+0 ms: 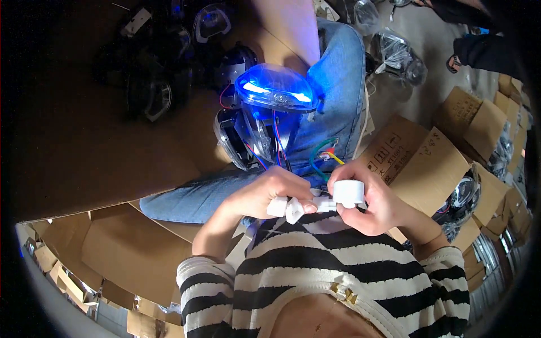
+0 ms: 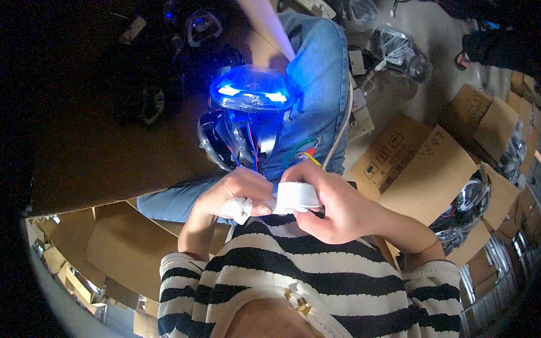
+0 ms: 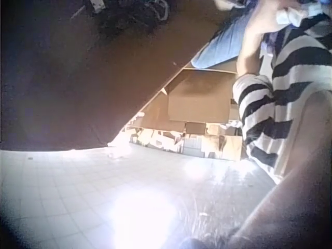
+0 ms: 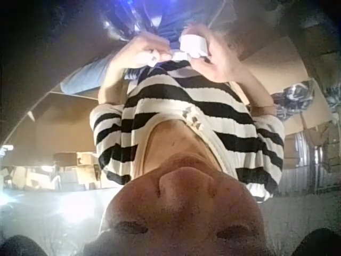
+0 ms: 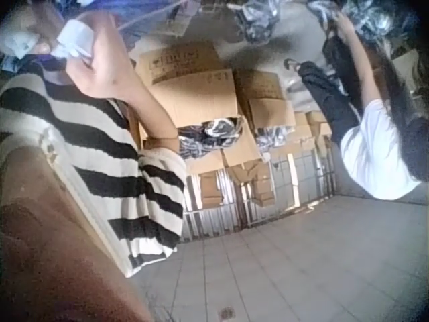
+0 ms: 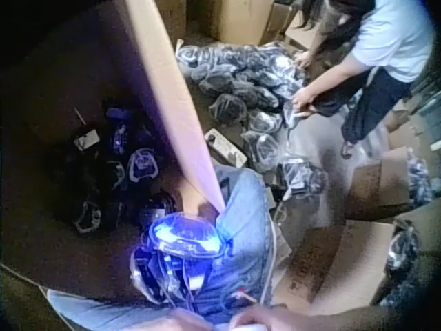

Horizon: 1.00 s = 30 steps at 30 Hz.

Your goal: The person sorts plastic headlight housings from a large cardboard box and tests light components using a testing device.

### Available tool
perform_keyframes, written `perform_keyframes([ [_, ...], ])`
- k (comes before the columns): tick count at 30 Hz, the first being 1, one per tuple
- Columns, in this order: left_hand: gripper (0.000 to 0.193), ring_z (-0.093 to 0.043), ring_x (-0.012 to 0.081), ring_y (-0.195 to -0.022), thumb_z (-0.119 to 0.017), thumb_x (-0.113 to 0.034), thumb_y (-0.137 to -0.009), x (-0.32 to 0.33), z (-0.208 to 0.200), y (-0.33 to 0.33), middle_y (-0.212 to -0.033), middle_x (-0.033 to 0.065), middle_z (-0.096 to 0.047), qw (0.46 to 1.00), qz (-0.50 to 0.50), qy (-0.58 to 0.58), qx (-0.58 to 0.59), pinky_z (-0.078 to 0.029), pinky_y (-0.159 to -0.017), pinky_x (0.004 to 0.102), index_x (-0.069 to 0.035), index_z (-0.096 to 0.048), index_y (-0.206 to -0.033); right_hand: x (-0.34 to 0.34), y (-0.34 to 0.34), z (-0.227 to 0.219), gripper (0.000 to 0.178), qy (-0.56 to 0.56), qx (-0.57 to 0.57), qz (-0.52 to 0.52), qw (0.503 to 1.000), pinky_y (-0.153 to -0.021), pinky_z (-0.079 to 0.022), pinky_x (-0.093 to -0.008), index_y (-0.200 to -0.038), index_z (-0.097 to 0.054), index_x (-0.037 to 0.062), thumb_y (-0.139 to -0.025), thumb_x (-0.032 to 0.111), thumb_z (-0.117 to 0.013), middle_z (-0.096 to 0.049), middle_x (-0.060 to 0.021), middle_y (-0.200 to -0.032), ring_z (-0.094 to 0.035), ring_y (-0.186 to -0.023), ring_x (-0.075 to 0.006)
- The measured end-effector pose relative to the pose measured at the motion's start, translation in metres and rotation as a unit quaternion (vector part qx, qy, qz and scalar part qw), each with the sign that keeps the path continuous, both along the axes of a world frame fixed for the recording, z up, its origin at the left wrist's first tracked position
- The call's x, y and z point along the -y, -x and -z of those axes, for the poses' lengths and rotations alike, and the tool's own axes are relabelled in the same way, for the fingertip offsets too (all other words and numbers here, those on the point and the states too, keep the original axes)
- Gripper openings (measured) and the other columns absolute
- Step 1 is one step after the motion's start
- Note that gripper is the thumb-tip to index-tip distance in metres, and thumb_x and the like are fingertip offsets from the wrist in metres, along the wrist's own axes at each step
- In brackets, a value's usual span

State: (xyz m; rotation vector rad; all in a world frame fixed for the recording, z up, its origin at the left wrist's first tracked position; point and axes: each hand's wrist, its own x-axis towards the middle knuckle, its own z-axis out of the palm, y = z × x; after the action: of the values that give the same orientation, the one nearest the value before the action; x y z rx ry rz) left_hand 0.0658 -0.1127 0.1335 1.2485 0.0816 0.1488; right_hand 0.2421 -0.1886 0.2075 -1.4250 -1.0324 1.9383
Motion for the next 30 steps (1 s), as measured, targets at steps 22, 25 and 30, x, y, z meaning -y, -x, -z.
perform_keyframes([
  [22, 0.036, -0.048, 0.0152, -0.049, -0.055, -0.01, -0.06, -0.015, -0.018, 0.031, -0.055, 0.003, -0.048, 0.918, -0.284, -0.24, -0.14, -0.04, -0.048, 0.0295, -0.005, -0.053, -0.095, -0.004, -0.005, 0.009, 0.037, -0.046, 0.056, 0.165, 0.984, -0.058, -0.033, -0.0221, -0.092, -0.039, -0.0001, -0.072, 0.03, -0.044, -0.044, -0.0051, -0.076, -0.041, -0.065, -0.0102],
  [25, 0.029, -0.048, 0.0143, -0.066, -0.04, -0.025, -0.081, -0.035, -0.006, 0.049, -0.08, 0.0086, -0.051, 0.827, -0.475, -0.275, -0.123, -0.04, -0.055, 0.0254, -0.003, -0.056, -0.091, -0.009, -0.005, 0.012, 0.036, -0.024, 0.054, 0.184, 0.981, -0.059, -0.033, -0.022, -0.093, -0.039, 0.0001, -0.072, 0.029, -0.043, -0.044, -0.0053, -0.076, -0.04, -0.065, -0.0098],
  [30, 0.05, -0.052, 0.0172, -0.058, -0.023, -0.039, -0.083, -0.067, -0.008, 0.057, -0.075, 0.0133, -0.054, 0.854, -0.499, 0.143, 0.033, -0.041, -0.052, 0.024, 0.002, -0.052, -0.086, -0.016, 0.0, 0.016, 0.036, -0.029, 0.054, 0.149, 0.987, -0.058, -0.033, -0.0218, -0.093, -0.039, 0.0001, -0.073, 0.029, -0.042, -0.044, -0.0055, -0.077, -0.04, -0.064, -0.0093],
])
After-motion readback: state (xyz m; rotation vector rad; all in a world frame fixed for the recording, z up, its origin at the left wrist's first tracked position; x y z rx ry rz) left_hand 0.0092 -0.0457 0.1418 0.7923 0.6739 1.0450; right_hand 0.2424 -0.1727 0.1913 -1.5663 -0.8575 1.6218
